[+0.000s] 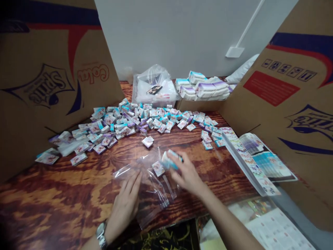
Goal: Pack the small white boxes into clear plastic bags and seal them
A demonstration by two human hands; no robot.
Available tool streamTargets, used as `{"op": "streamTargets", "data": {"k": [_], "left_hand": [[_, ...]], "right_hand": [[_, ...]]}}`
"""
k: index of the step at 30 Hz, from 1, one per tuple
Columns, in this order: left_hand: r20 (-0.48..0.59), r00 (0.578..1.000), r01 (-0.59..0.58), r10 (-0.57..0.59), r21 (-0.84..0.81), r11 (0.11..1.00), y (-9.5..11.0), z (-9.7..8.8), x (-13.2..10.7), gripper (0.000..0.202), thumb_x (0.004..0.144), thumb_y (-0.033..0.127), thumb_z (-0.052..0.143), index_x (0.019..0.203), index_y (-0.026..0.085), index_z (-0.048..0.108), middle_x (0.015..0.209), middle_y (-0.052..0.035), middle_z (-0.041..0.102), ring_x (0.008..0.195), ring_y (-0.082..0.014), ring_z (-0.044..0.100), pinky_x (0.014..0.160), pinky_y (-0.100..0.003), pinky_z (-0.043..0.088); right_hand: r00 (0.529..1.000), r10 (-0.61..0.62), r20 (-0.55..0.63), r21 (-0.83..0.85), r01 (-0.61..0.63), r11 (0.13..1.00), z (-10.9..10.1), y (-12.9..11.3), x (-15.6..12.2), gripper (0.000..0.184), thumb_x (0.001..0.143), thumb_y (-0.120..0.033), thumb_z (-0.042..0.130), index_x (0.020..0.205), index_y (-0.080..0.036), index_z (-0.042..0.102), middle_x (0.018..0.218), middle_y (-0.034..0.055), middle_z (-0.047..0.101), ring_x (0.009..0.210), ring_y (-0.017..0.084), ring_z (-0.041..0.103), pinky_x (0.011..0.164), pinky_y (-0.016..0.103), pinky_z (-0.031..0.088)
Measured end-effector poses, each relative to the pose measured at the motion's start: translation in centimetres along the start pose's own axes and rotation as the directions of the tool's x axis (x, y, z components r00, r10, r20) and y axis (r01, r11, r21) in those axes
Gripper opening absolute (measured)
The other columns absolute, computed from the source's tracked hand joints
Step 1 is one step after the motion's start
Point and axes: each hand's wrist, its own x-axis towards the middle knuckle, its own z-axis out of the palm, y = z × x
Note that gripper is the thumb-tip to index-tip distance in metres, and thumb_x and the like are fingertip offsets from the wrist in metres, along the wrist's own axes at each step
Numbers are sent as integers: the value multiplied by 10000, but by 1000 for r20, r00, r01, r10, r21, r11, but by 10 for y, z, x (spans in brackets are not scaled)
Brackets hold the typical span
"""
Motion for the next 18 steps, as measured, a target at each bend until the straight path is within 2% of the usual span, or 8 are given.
{"op": "streamTargets", "data": {"k": [3,5,9,12,15,18], "left_hand": [[-5,1000,-14,14,-18,1000,3,-1,2,901,679,-89,300,1452,186,-72,1497,-125,243,1363,-258,216,979,-390,423],[-23,999,-31,31,-5,999,4,1,2,897,689,-90,293,1445,178,-109,1494,-138,244,1371,-267,194,983,-407,418],[-5,998,-58,58,6,998,6,6,-1,898,693,-85,291,1436,168,-146,1501,-151,217,1370,-285,195,979,-413,426],[58,998,-37,37,4,999,7,10,-4,905,688,-83,284,1436,189,-147,1513,-129,194,1373,-289,192,923,-382,479],[87,995,-44,44,-3,999,5,13,-6,908,686,-83,284,1441,210,-127,1523,-111,172,1374,-289,192,922,-386,482],[51,997,-59,61,-22,998,1,14,-8,904,693,-90,290,1446,222,-103,1518,-110,191,1379,-281,180,997,-423,420]], "right_hand": [[996,-49,74,-22,51,998,17,-55,-49,625,790,-155,516,1381,-307,378,1231,105,386,1092,242,479,878,365,482],[997,-33,65,-96,39,995,43,-69,-61,664,766,-126,510,1392,-295,364,1201,121,406,1034,246,506,806,365,519],[998,64,27,-323,-52,945,97,-64,-46,693,767,-143,530,1409,-309,329,1168,135,453,947,259,544,723,385,542],[992,125,-33,-461,-126,878,120,-58,-32,618,819,-208,548,1394,-326,353,1195,141,470,955,266,558,759,409,529],[985,162,-61,-509,-171,844,120,-61,-35,549,853,-262,541,1378,-306,386,1195,152,489,941,263,577,743,404,531],[995,92,-42,-419,-101,902,92,-67,-47,505,869,-310,521,1360,-254,416,1192,155,498,942,246,581,719,353,532]]}}
